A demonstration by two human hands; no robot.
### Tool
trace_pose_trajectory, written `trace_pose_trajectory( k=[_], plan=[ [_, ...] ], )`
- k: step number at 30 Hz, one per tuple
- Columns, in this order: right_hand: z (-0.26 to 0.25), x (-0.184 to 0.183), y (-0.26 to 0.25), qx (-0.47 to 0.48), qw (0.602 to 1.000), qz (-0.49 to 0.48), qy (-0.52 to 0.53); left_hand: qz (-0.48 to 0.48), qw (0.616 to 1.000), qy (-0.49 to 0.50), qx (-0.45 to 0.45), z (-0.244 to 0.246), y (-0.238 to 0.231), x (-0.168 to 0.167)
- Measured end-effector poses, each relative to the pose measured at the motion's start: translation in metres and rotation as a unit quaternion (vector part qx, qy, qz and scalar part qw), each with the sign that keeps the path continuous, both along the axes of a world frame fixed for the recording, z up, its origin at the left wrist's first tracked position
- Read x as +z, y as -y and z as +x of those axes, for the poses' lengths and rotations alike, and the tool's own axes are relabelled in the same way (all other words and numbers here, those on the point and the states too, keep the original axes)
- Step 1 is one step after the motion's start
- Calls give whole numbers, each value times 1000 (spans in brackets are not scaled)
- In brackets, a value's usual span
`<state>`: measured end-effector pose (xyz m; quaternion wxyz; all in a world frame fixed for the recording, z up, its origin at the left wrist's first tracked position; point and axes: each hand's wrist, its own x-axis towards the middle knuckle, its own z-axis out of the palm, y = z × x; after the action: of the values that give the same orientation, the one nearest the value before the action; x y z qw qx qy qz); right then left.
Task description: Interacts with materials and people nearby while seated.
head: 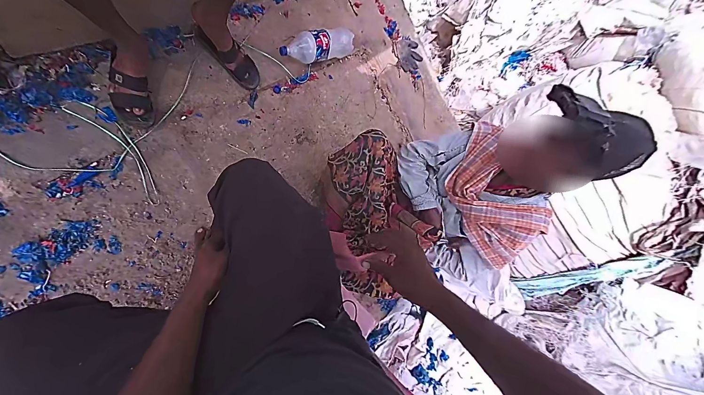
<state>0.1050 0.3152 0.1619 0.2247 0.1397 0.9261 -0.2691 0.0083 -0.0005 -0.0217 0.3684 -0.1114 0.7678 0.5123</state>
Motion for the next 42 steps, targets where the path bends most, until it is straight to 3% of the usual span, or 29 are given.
trace_pose_trajectory(
  k=[2, 4, 10, 25, 33, 42],
  plan=[
    [24, -3, 16, -26, 987, 124, -94, -3, 1000, 9, -4, 1, 0, 1],
    [43, -5, 29, -55, 967, 188, -165, -1, 1000, 7, -3, 2, 1, -1],
    [72, -15, 52, -75, 950, 245, -180, 12, 1000, 9, 23, 0, -3, -3],
    [50, -33, 59, -113, 974, 188, -57, 16, 1000, 14, 17, 1, -2, -3],
    [15, -26, 50, -63, 975, 211, 38, -2, 1000, 28, 13, -1, -5, 1],
    [10, -34, 37, 1, 983, 183, 18, 8, 1000, 17, 13, -1, -6, 5]
  ],
)
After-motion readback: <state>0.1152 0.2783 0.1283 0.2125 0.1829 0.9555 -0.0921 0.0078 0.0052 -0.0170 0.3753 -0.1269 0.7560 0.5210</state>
